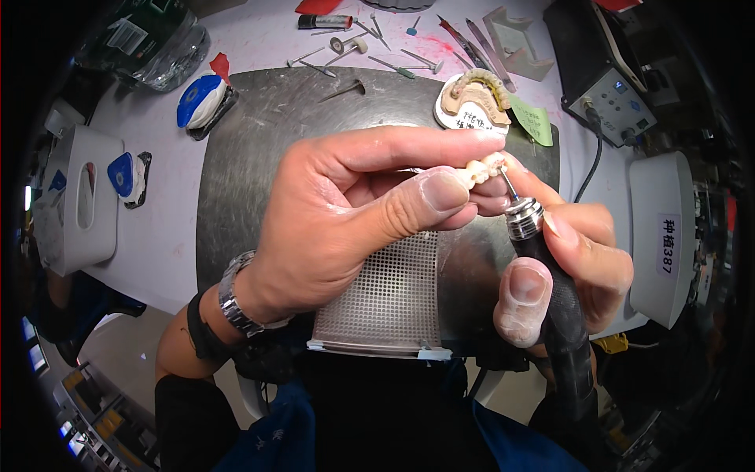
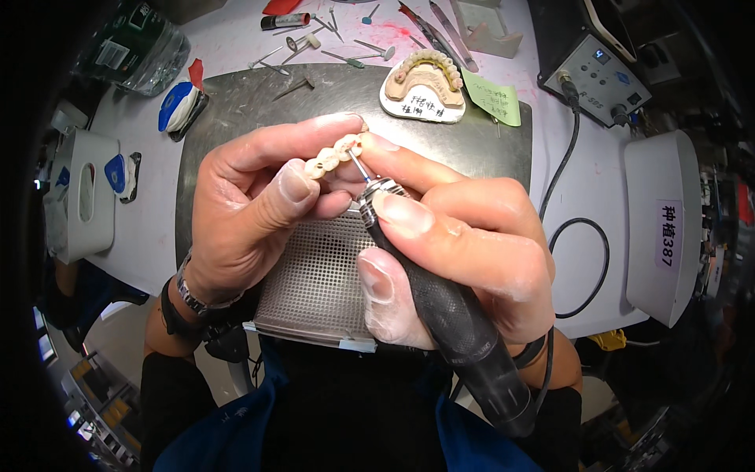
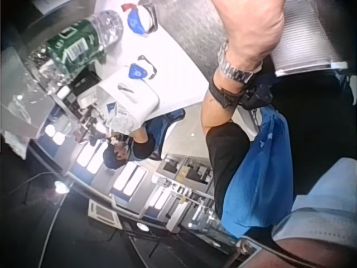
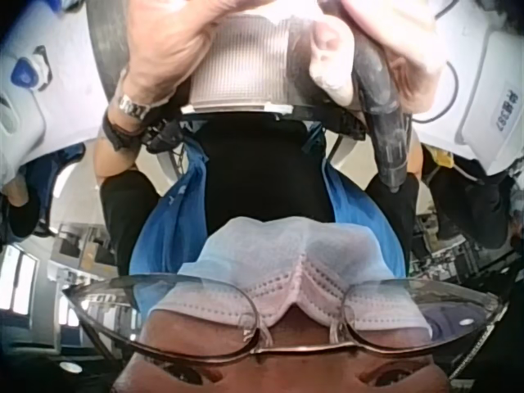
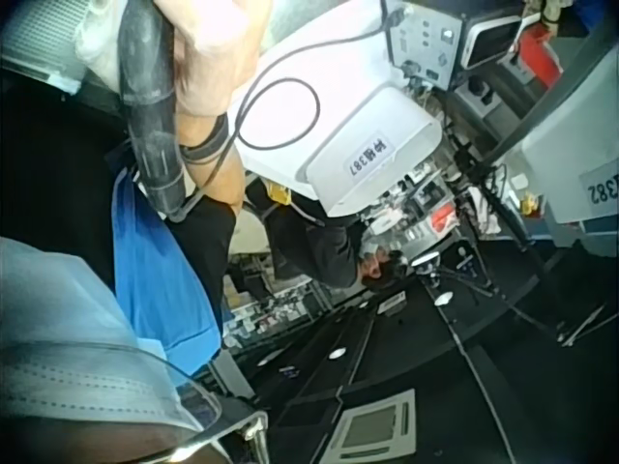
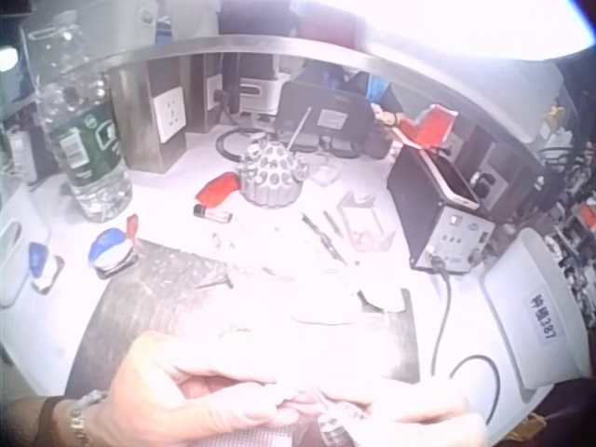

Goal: Using a rotary tool with a grinding disk and burr to shape and finish a dental model and prosthetic teeth.

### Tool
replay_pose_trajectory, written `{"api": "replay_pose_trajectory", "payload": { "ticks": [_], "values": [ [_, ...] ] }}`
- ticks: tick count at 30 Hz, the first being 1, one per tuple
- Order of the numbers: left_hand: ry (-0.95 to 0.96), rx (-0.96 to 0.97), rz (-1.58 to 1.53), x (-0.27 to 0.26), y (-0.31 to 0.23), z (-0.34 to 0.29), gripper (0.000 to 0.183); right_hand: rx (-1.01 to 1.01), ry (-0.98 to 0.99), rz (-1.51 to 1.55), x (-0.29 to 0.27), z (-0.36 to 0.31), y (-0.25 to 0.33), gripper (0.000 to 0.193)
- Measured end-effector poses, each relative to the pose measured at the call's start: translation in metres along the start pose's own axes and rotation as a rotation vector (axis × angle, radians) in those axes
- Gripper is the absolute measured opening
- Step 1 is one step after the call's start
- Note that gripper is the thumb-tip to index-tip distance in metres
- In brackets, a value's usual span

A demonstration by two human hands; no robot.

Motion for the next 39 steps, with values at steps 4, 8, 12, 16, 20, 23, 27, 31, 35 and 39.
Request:
{"api": "replay_pose_trajectory", "payload": {
  "ticks": [4,8,12,16,20,23,27,31,35,39],
  "values": [
    [-0.046,-0.010,-0.009,-0.004,0.003,-0.001,0.037,0.044,0.007,-0.014,0.002,-0.001,-0.005,0.028],
    [-0.016,-0.073,-0.040,-0.007,0.005,-0.002,0.037,0.067,-0.004,0.050,0.002,-0.002,-0.008,0.028],
    [-0.028,-0.081,-0.047,-0.003,0.004,-0.001,0.037,0.029,0.025,0.036,0.001,-0.001,-0.005,0.027],
    [-0.022,-0.083,-0.037,-0.003,0.003,-0.001,0.037,0.025,0.018,0.036,0.001,-0.002,-0.006,0.025],
    [-0.008,-0.069,-0.033,-0.002,0.002,-0.001,0.038,0.015,0.023,0.044,0.000,0.000,-0.003,0.025],
    [-0.029,-0.081,-0.024,-0.008,0.006,-0.004,0.038,0.051,0.044,0.035,0.004,-0.001,-0.011,0.025],
    [0.001,-0.101,-0.041,-0.003,0.005,0.000,0.037,-0.046,0.007,0.023,-0.002,0.006,-0.003,0.026],
    [-0.078,-0.086,-0.056,-0.001,0.006,0.002,0.033,-0.074,0.023,-0.003,0.001,0.003,0.000,0.028],
    [-0.114,-0.178,-0.081,-0.012,0.014,-0.001,0.027,-0.093,0.085,-0.036,0.015,0.000,-0.010,0.028],
    [-0.116,-0.178,-0.082,-0.011,0.011,0.000,0.026,-0.094,0.087,-0.022,0.014,0.000,-0.006,0.028]
  ]
}}
Point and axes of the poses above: each hand's wrist, its own z-axis towards the middle knuckle, its own x-axis out of the palm, y = z × x, the point moved 5 cm from there along z, towards the middle knuckle, and after that the axes turned 10 degrees about z, right-handed, at the moved point
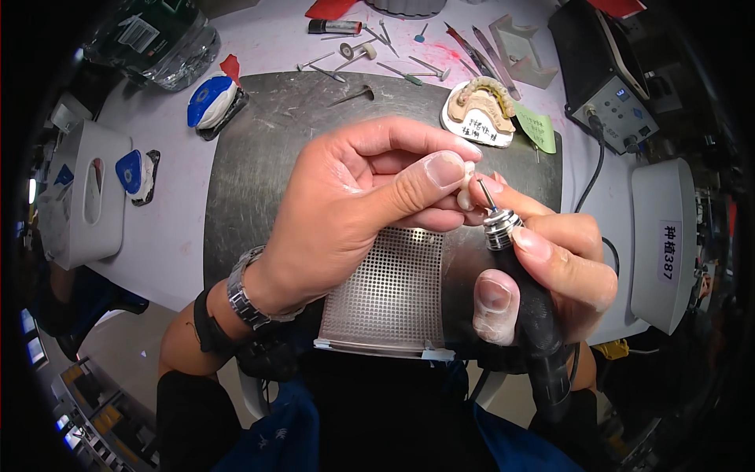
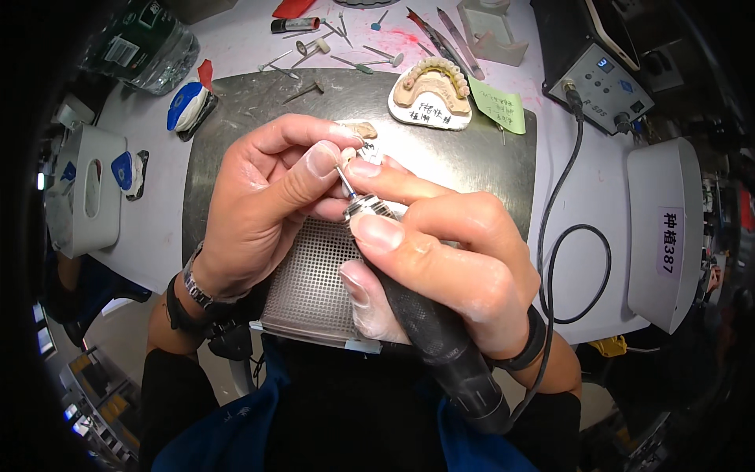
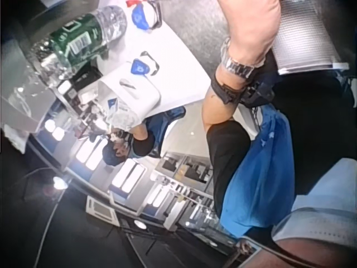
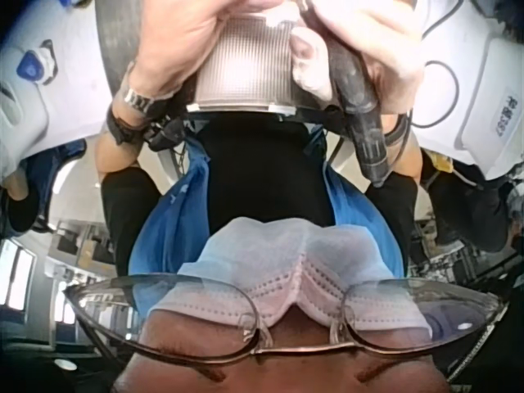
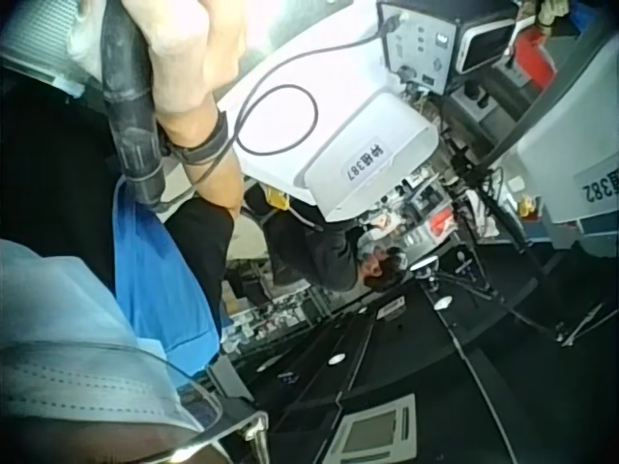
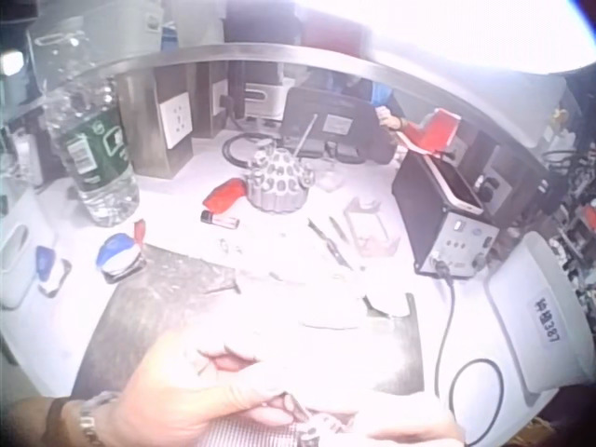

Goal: Using a rotary tool with a grinding disk and burr to shape and finish a dental model and prosthetic teeth.

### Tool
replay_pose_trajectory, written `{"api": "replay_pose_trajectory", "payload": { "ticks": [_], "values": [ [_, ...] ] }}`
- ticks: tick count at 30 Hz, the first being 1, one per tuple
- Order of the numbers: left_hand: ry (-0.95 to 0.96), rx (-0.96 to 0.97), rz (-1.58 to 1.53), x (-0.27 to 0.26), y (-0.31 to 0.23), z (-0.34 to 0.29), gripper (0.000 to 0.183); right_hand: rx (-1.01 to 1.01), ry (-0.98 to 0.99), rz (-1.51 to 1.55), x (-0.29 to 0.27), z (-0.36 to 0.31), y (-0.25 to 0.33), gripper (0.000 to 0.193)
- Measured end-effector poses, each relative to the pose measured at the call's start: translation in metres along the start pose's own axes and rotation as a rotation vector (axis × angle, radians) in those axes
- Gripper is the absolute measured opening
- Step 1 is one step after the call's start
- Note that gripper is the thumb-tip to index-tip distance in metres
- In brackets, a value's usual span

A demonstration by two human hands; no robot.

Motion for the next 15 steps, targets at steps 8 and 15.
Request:
{"api": "replay_pose_trajectory", "payload": {
  "ticks": [8,15],
  "values": [
    [0.108,0.137,0.069,0.008,-0.003,-0.001,0.039,-0.033,-0.024,-0.007,-0.011,0.002,0.004,0.027],
    [0.084,0.124,0.070,0.006,-0.002,-0.001,0.040,0.003,-0.046,-0.029,-0.012,0.005,0.004,0.028]
  ]
}}
Point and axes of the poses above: each hand's wrist, its own z-axis towards the middle knuckle, its own x-axis out of the palm, y = z × x, the point moved 5 cm from there along z, towards the middle knuckle, and after that the axes turned 10 degrees about z, right-handed, at the moved point
